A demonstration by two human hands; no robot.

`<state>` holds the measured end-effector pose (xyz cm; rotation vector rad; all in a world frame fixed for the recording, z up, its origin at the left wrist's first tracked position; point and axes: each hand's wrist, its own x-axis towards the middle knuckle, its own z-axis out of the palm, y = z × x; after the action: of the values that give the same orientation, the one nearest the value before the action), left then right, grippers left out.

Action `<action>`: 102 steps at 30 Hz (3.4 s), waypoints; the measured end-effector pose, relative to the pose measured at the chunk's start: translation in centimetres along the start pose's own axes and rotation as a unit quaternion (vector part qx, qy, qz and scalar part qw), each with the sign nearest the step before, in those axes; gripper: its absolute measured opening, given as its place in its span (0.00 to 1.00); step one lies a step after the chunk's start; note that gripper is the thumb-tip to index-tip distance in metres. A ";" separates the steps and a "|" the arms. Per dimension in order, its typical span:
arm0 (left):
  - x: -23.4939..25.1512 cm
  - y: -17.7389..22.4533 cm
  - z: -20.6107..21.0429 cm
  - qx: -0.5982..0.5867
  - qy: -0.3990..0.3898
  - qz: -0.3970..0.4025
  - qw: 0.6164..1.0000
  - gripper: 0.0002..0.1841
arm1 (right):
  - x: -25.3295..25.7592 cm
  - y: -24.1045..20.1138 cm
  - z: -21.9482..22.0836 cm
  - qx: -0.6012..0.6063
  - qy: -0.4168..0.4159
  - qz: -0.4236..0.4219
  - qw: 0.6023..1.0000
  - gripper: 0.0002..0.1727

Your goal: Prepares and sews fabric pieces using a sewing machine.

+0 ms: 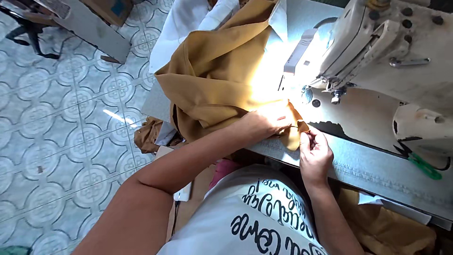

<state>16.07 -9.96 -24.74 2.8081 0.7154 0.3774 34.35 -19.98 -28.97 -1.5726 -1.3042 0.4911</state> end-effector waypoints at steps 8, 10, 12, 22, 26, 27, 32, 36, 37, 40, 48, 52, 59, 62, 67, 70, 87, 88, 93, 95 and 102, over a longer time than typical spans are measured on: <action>-0.5 -1.8 1.1 -0.077 0.098 -0.015 0.992 0.13 | 0.1 0.1 -0.1 0.024 0.012 0.010 1.000 0.13; -0.5 -1.7 1.5 -0.045 0.099 -0.031 0.994 0.15 | 0.2 0.0 -0.3 0.037 0.008 0.019 0.999 0.12; -0.3 -1.4 1.7 0.001 0.091 -0.037 0.995 0.15 | 0.4 0.0 -0.5 0.045 0.004 0.029 0.999 0.13; 0.0 -0.3 0.9 0.057 0.047 0.043 0.996 0.15 | 1.1 0.2 -1.1 0.131 -0.004 0.107 0.986 0.13; 0.1 -0.4 0.6 0.063 0.032 0.062 0.996 0.20 | 1.2 0.2 -1.1 0.141 0.000 0.116 0.983 0.12; 0.2 -0.3 0.6 0.074 0.026 0.057 0.995 0.20 | 1.2 0.2 -1.1 0.141 0.000 0.116 0.983 0.12; 0.8 0.0 0.6 0.064 0.006 0.009 0.998 0.22 | 0.9 0.3 -1.0 0.103 -0.006 0.074 0.992 0.11; 0.9 -0.4 0.9 0.073 -0.006 -0.001 0.997 0.24 | 0.2 0.2 -0.5 0.045 -0.001 0.014 0.999 0.14; 0.9 -0.4 0.9 0.078 -0.020 -0.006 0.997 0.26 | 0.0 0.2 -0.4 0.035 -0.002 0.002 0.999 0.16; 1.3 0.0 0.6 0.100 -0.065 -0.023 0.993 0.29 | -0.5 0.2 0.0 -0.019 -0.014 -0.032 0.999 0.20; -0.1 -0.9 0.3 0.042 -0.012 0.019 0.999 0.13 | -0.8 -0.8 0.5 -0.270 -0.080 -0.095 0.955 0.21; -0.1 -0.7 -0.6 0.026 0.042 0.045 0.998 0.14 | -0.6 -1.0 0.5 -0.285 -0.098 -0.097 0.949 0.22; 2.8 -4.3 1.8 -0.055 0.041 0.147 0.987 0.20 | -1.0 -0.6 -1.1 -0.238 -0.104 -0.135 0.956 0.31; 2.7 -5.6 2.6 -0.065 0.067 0.146 0.985 0.21 | -1.8 0.7 -2.3 -0.242 -0.098 -0.239 0.935 0.21; 2.5 -5.6 2.8 -0.072 0.063 0.144 0.985 0.23 | -1.6 1.6 -2.9 -0.299 -0.111 -0.300 0.899 0.11; 2.5 -5.6 2.7 -0.074 0.069 0.152 0.983 0.24 | -1.1 1.9 -3.4 -0.309 -0.112 -0.310 0.892 0.11; 2.3 -5.8 3.7 -0.029 -0.001 0.131 0.991 0.26 | -0.3 2.6 -4.8 -0.288 -0.112 -0.345 0.886 0.13; 2.4 -5.8 3.7 -0.031 0.002 0.129 0.991 0.26 | -0.3 2.6 -4.7 -0.289 -0.115 -0.343 0.886 0.14; 2.4 -5.3 3.4 -0.030 0.006 0.103 0.994 0.26 | -0.3 1.4 -4.2 -0.336 -0.152 -0.300 0.880 0.15; 2.3 -5.0 3.2 -0.026 0.006 0.088 0.996 0.27 | -0.2 0.3 -4.2 -0.332 -0.173 -0.254 0.892 0.14; 0.1 -1.5 4.1 0.003 0.070 -0.010 0.998 0.23 | 1.4 -4.4 -1.1 -0.133 -0.087 -0.082 0.984 0.12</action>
<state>16.74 -9.19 -28.95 2.7998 0.7742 0.5724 33.53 -19.57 -24.31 -1.6493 -1.6732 0.3682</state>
